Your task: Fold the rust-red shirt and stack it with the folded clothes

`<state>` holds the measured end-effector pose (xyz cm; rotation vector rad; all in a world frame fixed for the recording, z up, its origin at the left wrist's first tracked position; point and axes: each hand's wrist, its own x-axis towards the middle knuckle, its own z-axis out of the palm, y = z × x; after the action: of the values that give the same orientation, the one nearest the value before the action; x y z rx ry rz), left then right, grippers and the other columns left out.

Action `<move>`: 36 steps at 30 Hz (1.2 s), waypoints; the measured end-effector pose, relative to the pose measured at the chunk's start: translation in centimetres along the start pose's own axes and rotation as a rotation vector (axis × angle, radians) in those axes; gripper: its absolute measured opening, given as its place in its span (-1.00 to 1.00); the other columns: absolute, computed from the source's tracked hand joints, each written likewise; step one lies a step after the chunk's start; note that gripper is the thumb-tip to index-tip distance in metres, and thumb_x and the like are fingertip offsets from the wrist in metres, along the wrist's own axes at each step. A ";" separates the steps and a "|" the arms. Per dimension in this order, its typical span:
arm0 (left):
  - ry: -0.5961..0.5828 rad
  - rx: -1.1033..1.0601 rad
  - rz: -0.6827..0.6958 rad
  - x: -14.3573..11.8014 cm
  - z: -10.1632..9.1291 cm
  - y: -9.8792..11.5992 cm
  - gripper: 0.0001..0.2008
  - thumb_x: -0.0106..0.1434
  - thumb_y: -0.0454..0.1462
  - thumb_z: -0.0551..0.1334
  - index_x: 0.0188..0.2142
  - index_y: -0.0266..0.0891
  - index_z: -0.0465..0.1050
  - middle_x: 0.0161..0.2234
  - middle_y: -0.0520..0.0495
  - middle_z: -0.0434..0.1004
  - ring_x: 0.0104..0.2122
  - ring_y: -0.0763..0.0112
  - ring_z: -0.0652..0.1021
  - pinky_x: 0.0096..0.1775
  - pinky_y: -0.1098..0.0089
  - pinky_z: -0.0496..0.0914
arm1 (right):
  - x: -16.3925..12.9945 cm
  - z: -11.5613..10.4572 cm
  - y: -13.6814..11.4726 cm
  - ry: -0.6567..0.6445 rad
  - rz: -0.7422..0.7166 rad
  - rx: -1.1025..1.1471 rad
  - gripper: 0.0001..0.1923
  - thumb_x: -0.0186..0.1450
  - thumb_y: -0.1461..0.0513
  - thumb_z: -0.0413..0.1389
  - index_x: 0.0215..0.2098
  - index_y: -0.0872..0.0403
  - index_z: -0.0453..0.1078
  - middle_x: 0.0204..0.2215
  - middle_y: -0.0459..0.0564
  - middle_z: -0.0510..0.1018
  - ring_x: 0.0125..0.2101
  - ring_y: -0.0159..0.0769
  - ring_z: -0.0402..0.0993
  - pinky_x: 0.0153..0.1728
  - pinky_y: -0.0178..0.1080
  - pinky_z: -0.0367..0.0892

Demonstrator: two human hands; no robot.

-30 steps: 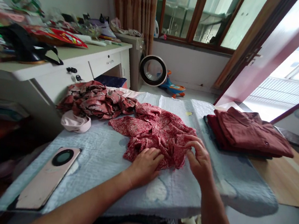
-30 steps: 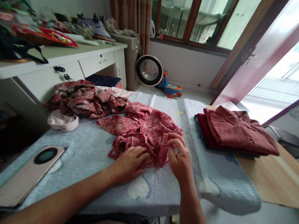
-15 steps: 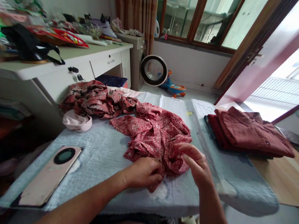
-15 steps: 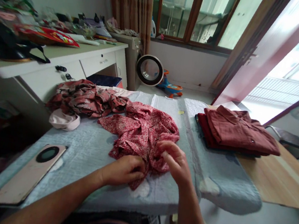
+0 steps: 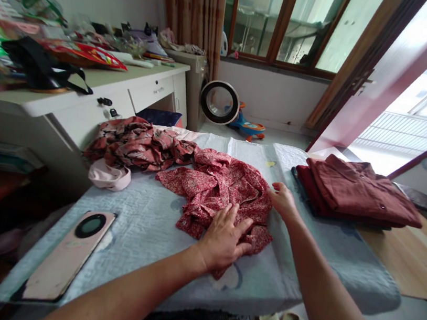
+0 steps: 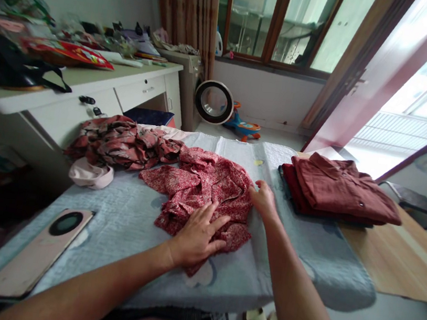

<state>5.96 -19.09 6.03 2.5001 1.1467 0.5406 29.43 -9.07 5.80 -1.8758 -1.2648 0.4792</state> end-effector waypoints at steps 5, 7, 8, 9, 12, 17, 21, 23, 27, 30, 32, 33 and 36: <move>-0.061 -0.090 -0.028 1.6 0.5 -0.6 -0.67 0.31 -0.07 0.16 -0.07 -0.20 0.49 -0.11 -0.16 0.50 -0.08 0.16 0.48 0.00 0.15 0.36 | 2.2 0.6 -0.4 -0.303 0.203 0.193 -0.76 0.00 0.20 0.23 -0.35 0.13 0.45 -0.66 -0.15 0.44 -0.64 -0.39 0.30 -0.61 -0.36 0.16; -0.036 -0.184 -0.003 1.6 0.0 -0.6 -0.70 0.32 -0.10 0.15 -0.10 -0.22 0.51 -0.14 -0.14 0.52 -0.11 0.22 0.50 -0.02 0.23 0.37 | 2.5 0.4 -0.7 -0.390 0.220 0.249 -0.83 -0.04 0.23 0.24 -0.47 0.12 0.43 -0.72 -0.16 0.40 -0.69 -0.41 0.26 -0.66 -0.37 0.14; -0.023 -0.242 0.011 1.4 -0.4 -0.6 -0.71 0.33 -0.11 0.15 -0.11 -0.22 0.52 -0.14 -0.13 0.53 -0.11 0.25 0.50 -0.03 0.26 0.37 | 2.7 0.2 -0.9 -0.415 0.227 0.283 -0.85 -0.05 0.23 0.25 -0.51 0.12 0.41 -0.73 -0.16 0.39 -0.70 -0.42 0.25 -0.67 -0.38 0.13; -0.007 -0.301 0.018 1.3 -0.7 -0.7 -0.72 0.33 -0.13 0.15 -0.11 -0.22 0.52 -0.14 -0.12 0.53 -0.12 0.27 0.51 -0.04 0.29 0.38 | 2.9 0.0 -1.1 -0.421 0.230 0.319 -0.85 -0.06 0.24 0.25 -0.53 0.11 0.39 -0.73 -0.17 0.38 -0.71 -0.44 0.24 -0.69 -0.39 0.13; 0.075 -0.436 -0.006 1.2 -1.4 -0.9 -0.77 0.30 -0.19 0.19 -0.12 -0.21 0.53 -0.14 -0.11 0.53 -0.13 0.31 0.52 -0.04 0.33 0.39 | 3.8 -0.3 -2.0 -0.356 0.222 0.431 -0.82 -0.03 0.21 0.24 -0.52 0.08 0.33 -0.72 -0.20 0.34 -0.72 -0.46 0.20 -0.70 -0.39 0.14; 0.268 -0.480 -0.044 2.4 -1.8 -2.0 -0.74 0.22 -0.41 0.16 -0.15 -0.18 0.51 -0.16 -0.08 0.53 -0.12 0.34 0.52 -0.02 0.33 0.40 | 5.5 0.3 -4.0 -0.196 0.175 0.566 -0.86 0.04 0.21 0.16 -0.48 0.05 0.27 -0.70 -0.20 0.30 -0.70 -0.45 0.22 -0.68 -0.37 0.19; 0.184 -0.457 -0.045 2.9 -2.0 -2.7 -0.66 0.13 -0.50 0.11 -0.19 -0.21 0.54 -0.18 -0.07 0.55 -0.15 0.35 0.53 -0.02 0.36 0.39 | 6.0 1.0 -5.0 -0.054 0.147 0.593 -0.90 0.02 0.25 0.11 -0.48 0.04 0.26 -0.72 -0.23 0.25 -0.71 -0.47 0.15 -0.70 -0.40 0.10; 0.039 -0.473 -0.013 2.8 -2.3 -2.9 -0.62 0.10 -0.51 0.09 -0.18 -0.21 0.56 -0.19 -0.05 0.59 -0.17 0.37 0.55 -0.05 0.39 0.40 | 5.7 1.4 -5.0 -0.040 0.105 0.578 -0.91 0.00 0.24 0.11 -0.50 0.05 0.27 -0.74 -0.24 0.22 -0.71 -0.48 0.11 -0.72 -0.40 0.03; -0.369 -0.469 0.118 2.2 -3.1 -3.1 -0.56 0.05 -0.52 0.10 -0.14 -0.21 0.57 -0.21 0.00 0.64 -0.23 0.40 0.59 -0.14 0.48 0.40 | 4.7 1.9 -4.4 -0.359 -0.038 0.553 -0.87 0.00 0.16 0.10 -0.53 0.08 0.33 -0.71 -0.19 0.27 -0.68 -0.46 0.16 -0.68 -0.39 0.05; -0.539 -0.374 0.174 1.7 -4.1 -3.1 -0.64 0.09 -0.46 0.17 -0.15 -0.20 0.58 -0.24 0.00 0.66 -0.27 0.38 0.60 -0.21 0.50 0.40 | 4.9 2.4 -4.2 -0.400 -0.100 0.447 -0.79 0.04 0.10 0.06 -0.53 0.09 0.36 -0.63 -0.12 0.36 -0.59 -0.42 0.27 -0.58 -0.37 0.18; -0.578 -0.349 0.202 1.4 -4.8 -3.0 -0.71 0.12 -0.39 0.23 -0.15 -0.18 0.58 -0.25 0.00 0.66 -0.28 0.37 0.60 -0.24 0.50 0.40 | 5.4 2.9 -4.4 -0.285 -0.128 0.295 -0.77 0.04 0.09 0.04 -0.53 0.10 0.36 -0.61 -0.10 0.38 -0.56 -0.40 0.28 -0.55 -0.35 0.20; -0.567 -0.360 0.210 1.5 -5.1 -3.1 -0.73 0.15 -0.36 0.23 -0.16 -0.18 0.58 -0.25 0.00 0.66 -0.28 0.37 0.60 -0.24 0.50 0.40 | 5.6 3.3 -4.5 -0.236 -0.139 0.228 -0.78 0.04 0.10 0.03 -0.53 0.10 0.35 -0.61 -0.10 0.37 -0.56 -0.40 0.27 -0.54 -0.35 0.19; -0.382 -0.402 0.171 2.3 -6.0 -3.9 -0.76 0.24 -0.36 0.16 -0.16 -0.17 0.56 -0.24 0.01 0.64 -0.27 0.42 0.59 -0.20 0.50 0.40 | 5.9 4.7 -5.4 -0.224 -0.198 0.105 -0.81 0.05 0.13 0.05 -0.54 0.10 0.36 -0.62 -0.11 0.36 -0.56 -0.40 0.24 -0.51 -0.33 0.15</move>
<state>2.01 -14.02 10.00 2.2280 0.6158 0.2806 25.53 -0.93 7.88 -1.6236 -1.5253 0.6490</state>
